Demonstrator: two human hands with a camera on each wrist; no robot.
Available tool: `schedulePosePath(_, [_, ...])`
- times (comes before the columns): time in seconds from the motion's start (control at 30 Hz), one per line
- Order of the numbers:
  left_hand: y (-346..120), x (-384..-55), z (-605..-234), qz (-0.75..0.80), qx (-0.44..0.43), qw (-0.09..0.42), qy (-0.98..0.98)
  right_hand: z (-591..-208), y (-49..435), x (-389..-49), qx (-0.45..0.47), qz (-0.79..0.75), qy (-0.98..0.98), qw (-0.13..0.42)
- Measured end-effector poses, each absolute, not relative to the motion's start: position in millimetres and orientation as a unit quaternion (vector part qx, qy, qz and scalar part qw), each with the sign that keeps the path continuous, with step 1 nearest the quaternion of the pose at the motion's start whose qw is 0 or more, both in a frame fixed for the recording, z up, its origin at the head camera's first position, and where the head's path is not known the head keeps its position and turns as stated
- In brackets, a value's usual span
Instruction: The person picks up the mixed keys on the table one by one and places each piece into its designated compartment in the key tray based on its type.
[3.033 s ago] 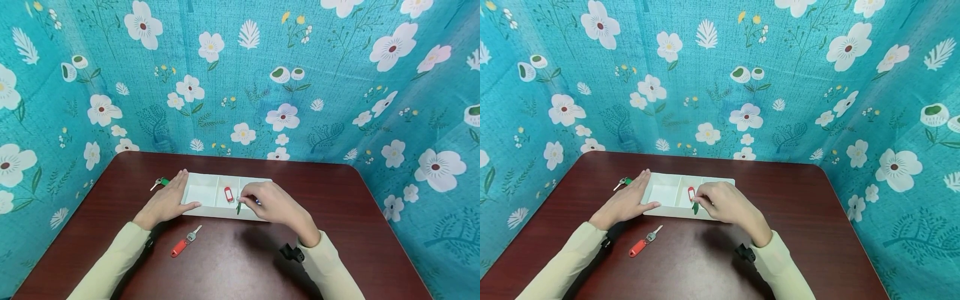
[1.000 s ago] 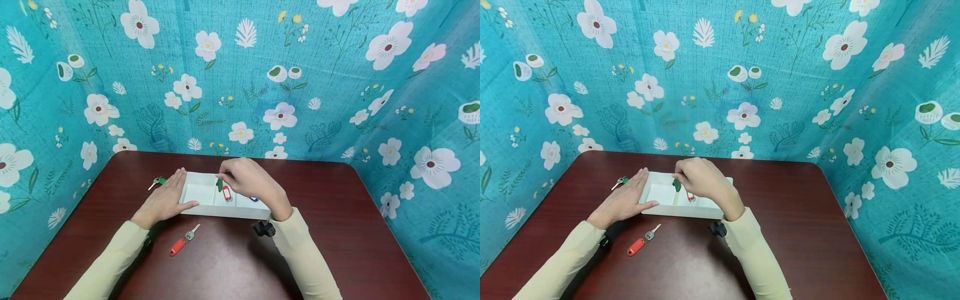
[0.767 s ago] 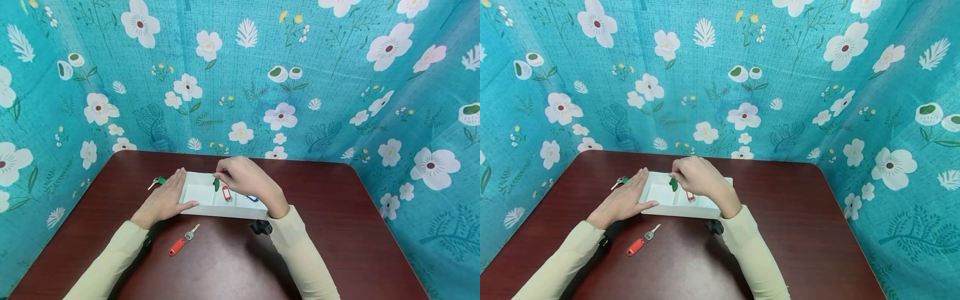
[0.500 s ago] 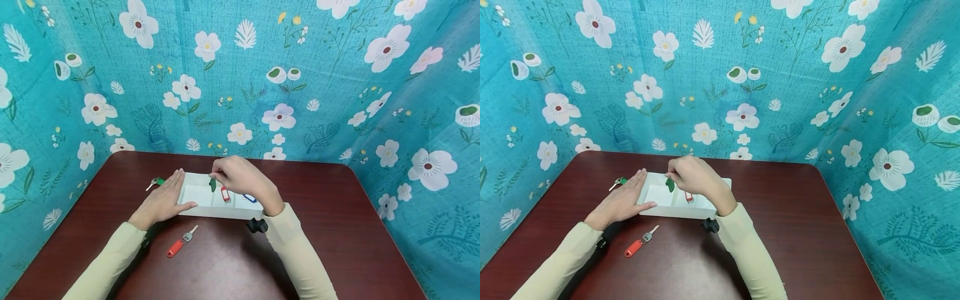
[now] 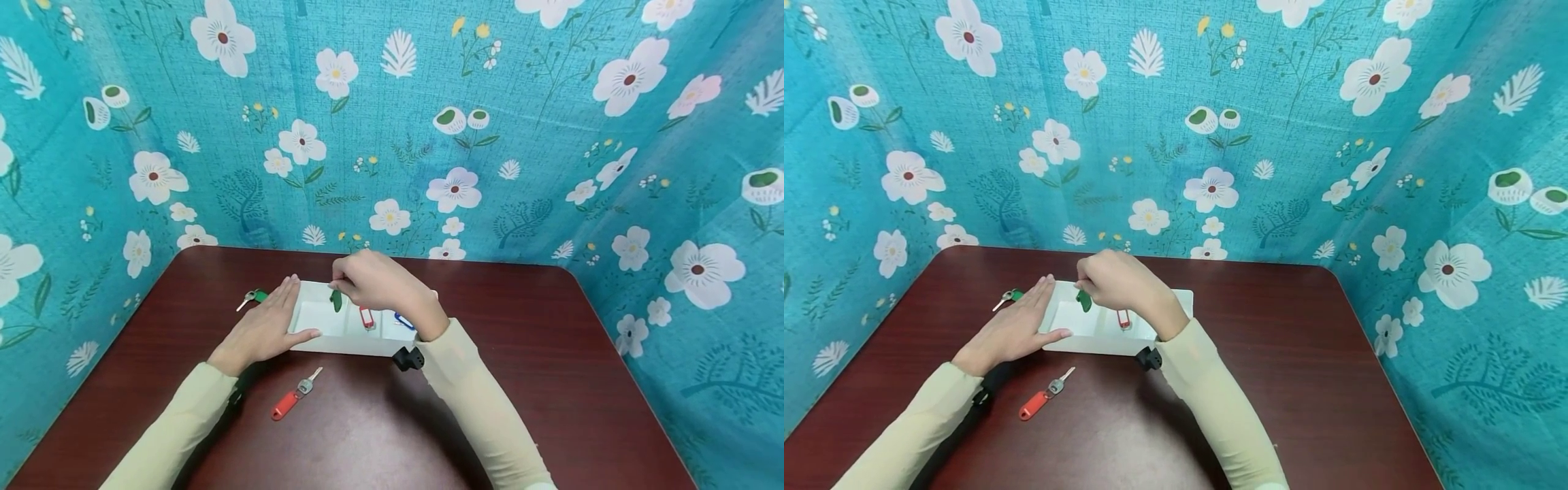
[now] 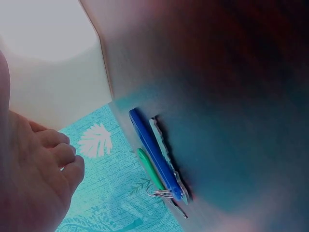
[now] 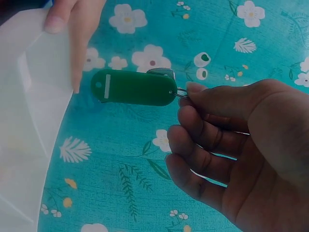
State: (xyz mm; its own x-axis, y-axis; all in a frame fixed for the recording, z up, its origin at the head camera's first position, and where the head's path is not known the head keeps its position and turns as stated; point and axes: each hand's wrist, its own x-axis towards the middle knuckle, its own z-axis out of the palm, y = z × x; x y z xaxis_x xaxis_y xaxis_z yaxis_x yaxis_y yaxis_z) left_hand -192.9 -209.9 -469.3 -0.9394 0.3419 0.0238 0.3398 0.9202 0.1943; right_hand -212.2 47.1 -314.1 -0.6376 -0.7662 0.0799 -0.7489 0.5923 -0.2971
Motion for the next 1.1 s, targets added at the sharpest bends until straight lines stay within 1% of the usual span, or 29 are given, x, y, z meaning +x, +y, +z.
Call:
schedulePosePath(0.43, [-209.9,-192.4,-468.1,0.096,0.173,0.005,0.98,-316.9,33.4,-222.9,-0.417,-0.137,0.896,0.061])
schedulePosePath(0.7, [-209.1,-191.3,-467.0,0.095,0.176,-0.002,0.98,-315.8,25.5,-228.8,-0.428,-0.14,0.89,0.069])
schedulePosePath(1.1, [-209.3,-191.8,-466.8,0.096,0.177,0.005,0.98,-320.4,17.7,-240.6,-0.406,-0.136,0.897,0.108])
